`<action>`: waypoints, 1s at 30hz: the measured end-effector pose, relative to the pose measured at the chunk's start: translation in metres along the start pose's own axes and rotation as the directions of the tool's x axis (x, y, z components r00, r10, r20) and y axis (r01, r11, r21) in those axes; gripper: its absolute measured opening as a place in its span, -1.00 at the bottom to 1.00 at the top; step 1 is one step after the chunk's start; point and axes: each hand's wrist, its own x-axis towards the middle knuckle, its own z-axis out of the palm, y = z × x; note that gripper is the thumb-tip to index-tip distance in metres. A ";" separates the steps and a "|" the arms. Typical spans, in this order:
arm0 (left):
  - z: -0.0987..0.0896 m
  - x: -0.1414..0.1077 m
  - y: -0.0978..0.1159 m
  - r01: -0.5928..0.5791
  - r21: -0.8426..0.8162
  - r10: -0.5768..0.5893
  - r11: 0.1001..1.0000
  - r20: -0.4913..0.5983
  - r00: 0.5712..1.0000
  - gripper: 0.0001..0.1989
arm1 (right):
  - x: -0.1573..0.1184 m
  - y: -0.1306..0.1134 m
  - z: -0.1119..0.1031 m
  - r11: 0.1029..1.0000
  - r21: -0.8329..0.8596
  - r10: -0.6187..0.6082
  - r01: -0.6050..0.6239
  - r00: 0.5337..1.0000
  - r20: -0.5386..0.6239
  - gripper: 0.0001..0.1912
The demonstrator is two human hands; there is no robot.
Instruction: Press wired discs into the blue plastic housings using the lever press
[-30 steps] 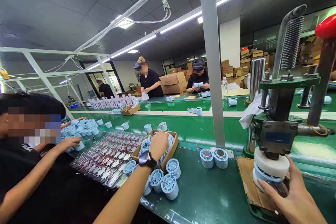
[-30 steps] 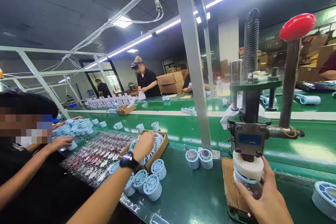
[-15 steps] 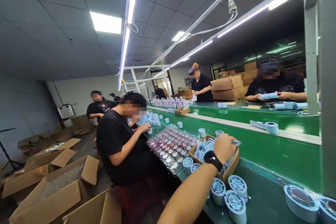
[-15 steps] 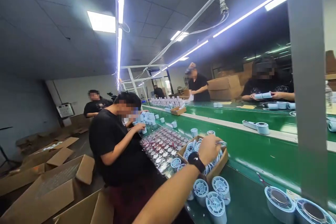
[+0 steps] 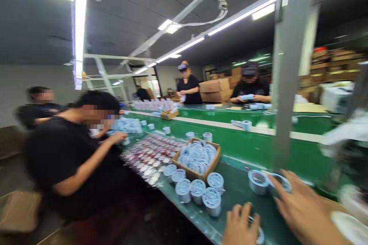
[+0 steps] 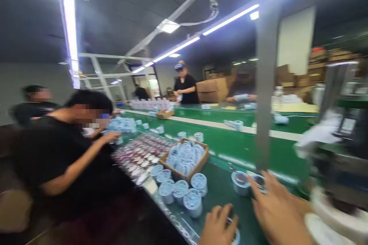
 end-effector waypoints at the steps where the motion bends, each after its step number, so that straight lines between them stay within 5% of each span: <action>1: 0.001 0.001 -0.004 -0.119 0.013 0.118 0.993 0.068 0.991 -0.34 | 0.003 0.001 -0.001 0.994 -0.106 0.043 -0.040 0.999 0.022 -0.58; 4: 0.000 0.007 -0.019 -0.218 -0.014 0.218 0.976 0.107 0.970 -0.27 | 0.014 -0.004 0.000 0.962 -0.259 0.113 -0.089 0.990 0.081 -0.49; 9: -0.019 0.007 -0.012 -0.058 -0.100 0.057 0.993 -0.016 0.998 -0.38 | 0.012 -0.020 -0.014 0.959 -0.261 0.148 -0.109 0.980 0.132 -0.61; 13: -0.036 0.004 -0.011 -0.079 -0.223 0.102 0.972 0.092 0.991 -0.25 | -0.014 -0.033 -0.036 0.975 -0.193 0.148 -0.115 0.974 0.171 -0.68; 17: -0.041 0.002 -0.024 -0.150 -0.315 0.193 0.937 0.112 0.975 -0.26 | -0.051 -0.037 -0.061 1.000 -0.028 0.004 0.001 0.980 0.197 -0.87; 22: -0.041 0.000 -0.015 -0.125 -0.287 0.134 0.950 0.014 0.991 -0.25 | -0.091 -0.023 -0.094 0.988 0.058 -0.150 0.143 0.977 0.154 -0.59; 27: -0.044 0.002 -0.011 -0.112 -0.249 0.112 0.962 -0.014 0.994 -0.39 | -0.115 -0.023 -0.085 0.995 0.064 0.078 -0.075 0.996 -0.042 -0.35; 30: -0.038 0.001 -0.002 -0.079 -0.390 0.056 0.917 -0.069 0.996 -0.44 | -0.116 -0.037 -0.059 0.953 0.133 0.292 -0.273 0.944 -0.153 -0.41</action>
